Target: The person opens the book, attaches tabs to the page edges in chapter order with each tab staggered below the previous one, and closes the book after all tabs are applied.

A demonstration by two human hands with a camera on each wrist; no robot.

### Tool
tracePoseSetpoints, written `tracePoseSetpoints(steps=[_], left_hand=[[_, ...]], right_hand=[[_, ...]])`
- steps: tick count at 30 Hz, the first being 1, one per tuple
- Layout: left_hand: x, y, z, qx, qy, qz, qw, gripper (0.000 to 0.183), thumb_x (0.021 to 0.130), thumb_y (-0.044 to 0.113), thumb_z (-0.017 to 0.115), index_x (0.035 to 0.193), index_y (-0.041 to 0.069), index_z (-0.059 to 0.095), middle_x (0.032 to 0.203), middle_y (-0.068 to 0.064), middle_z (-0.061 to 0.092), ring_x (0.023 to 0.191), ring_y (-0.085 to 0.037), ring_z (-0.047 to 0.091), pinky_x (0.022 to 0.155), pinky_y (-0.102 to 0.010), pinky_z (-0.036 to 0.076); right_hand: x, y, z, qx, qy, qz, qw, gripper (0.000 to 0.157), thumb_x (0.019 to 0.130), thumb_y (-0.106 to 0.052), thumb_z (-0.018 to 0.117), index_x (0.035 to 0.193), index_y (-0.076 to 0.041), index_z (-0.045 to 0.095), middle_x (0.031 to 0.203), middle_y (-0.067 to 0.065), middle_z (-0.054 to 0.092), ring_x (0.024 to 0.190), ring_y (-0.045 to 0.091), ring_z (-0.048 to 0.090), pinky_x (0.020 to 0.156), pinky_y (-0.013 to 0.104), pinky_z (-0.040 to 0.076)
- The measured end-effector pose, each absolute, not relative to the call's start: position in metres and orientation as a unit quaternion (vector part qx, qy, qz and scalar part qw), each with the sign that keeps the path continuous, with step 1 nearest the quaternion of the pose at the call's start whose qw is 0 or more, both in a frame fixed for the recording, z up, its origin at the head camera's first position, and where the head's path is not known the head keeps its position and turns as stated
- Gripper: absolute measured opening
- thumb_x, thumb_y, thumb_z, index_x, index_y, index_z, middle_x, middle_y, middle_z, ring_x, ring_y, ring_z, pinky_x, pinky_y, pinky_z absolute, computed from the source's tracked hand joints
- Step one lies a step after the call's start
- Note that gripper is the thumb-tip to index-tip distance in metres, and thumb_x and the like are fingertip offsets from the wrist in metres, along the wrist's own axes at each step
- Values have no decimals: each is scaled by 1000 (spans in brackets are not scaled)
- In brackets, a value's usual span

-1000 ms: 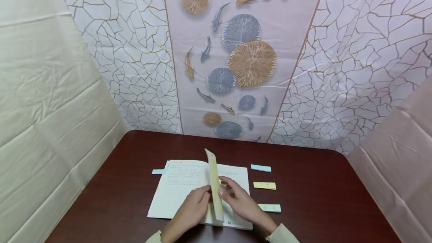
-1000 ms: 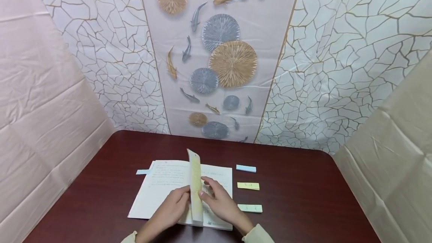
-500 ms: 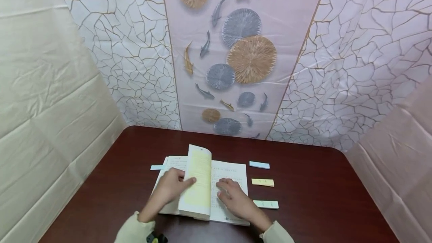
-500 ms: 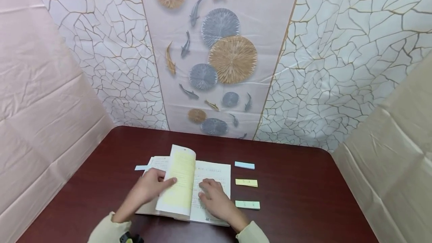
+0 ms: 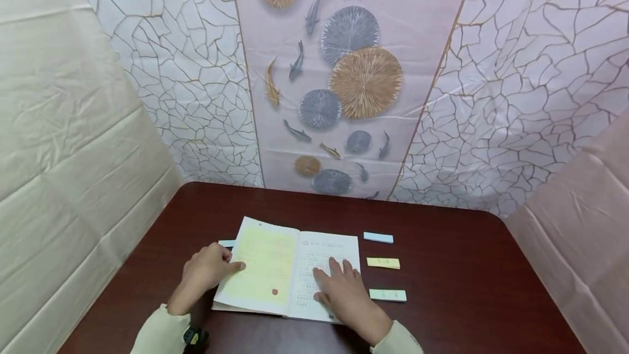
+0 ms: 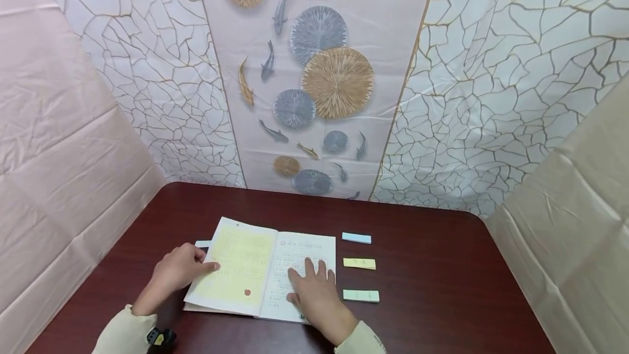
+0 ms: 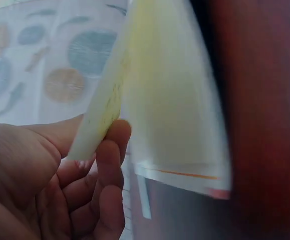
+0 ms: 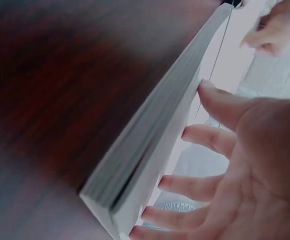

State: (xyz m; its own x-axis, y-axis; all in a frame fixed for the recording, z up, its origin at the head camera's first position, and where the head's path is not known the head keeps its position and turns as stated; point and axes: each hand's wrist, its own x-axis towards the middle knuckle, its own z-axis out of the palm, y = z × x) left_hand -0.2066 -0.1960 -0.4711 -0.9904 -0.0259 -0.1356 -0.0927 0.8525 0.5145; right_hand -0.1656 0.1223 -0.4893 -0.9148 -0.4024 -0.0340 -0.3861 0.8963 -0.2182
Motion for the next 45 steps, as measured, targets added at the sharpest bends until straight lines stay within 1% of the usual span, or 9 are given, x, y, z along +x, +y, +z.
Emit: tracePoseSetpoints(steps=[4,8,11,15,23,27,34,42,45], left_hand=[[-206,-199,-484,-43,967,242,62,59,85,43,88,58,21,40,58,8,25,58,-11,22,52,-29,18],[-206,-197,-487,-54,976,194,79,48,84,42,89,67,14,54,60,3,42,56,-15,38,52,-32,31],[-208,-191,-486,-54,982,163,85,49,85,43,88,99,1,67,73,-6,61,64,-22,56,56,-39,44],[-208,-177,-486,-32,988,146,48,77,86,35,87,138,-10,52,100,-20,71,89,-37,70,67,-54,54],[-193,-132,-483,121,967,213,-61,41,82,17,89,116,3,72,112,-13,69,106,-36,66,77,-53,59],[-177,-106,-485,198,955,211,-67,50,82,24,91,120,-3,72,123,-22,69,113,-41,67,89,-53,59],[-166,-80,-493,164,975,147,-2,84,86,45,86,139,-14,57,144,-35,56,132,-49,58,93,-56,59],[-168,-73,-496,146,977,151,24,87,86,46,86,137,-18,57,145,-38,54,134,-53,56,90,-60,59],[-167,-70,-496,141,977,159,31,85,86,44,87,137,-18,57,144,-38,54,134,-53,55,92,-60,58]], right_hand=[[-166,120,-487,-207,972,-87,68,59,97,-43,72,149,-18,61,156,29,47,141,59,42,107,72,42],[-164,117,-487,-212,970,-84,84,61,99,-45,70,152,-18,58,158,29,45,144,59,40,109,72,41],[-164,118,-488,-209,970,-88,87,60,99,-43,70,151,-17,59,158,30,45,143,60,40,109,72,41],[-166,122,-486,-202,970,-91,98,60,99,-42,72,151,-17,59,159,30,44,144,60,39,109,73,40],[-168,124,-484,-191,970,-104,106,62,96,-42,75,150,-17,60,159,30,43,144,60,38,110,73,39],[-167,124,-484,-198,970,-105,96,61,96,-41,75,150,-16,61,158,30,44,142,61,40,108,74,40],[-165,124,-483,-205,970,-106,82,60,96,-41,75,149,-15,61,157,31,46,141,61,41,108,73,41],[-167,128,-485,-213,967,-112,79,63,95,-42,77,149,-16,60,157,28,47,141,59,42,107,73,42],[-171,135,-484,-212,965,-142,66,64,94,-36,79,148,-8,59,151,27,52,138,53,48,105,69,45]])
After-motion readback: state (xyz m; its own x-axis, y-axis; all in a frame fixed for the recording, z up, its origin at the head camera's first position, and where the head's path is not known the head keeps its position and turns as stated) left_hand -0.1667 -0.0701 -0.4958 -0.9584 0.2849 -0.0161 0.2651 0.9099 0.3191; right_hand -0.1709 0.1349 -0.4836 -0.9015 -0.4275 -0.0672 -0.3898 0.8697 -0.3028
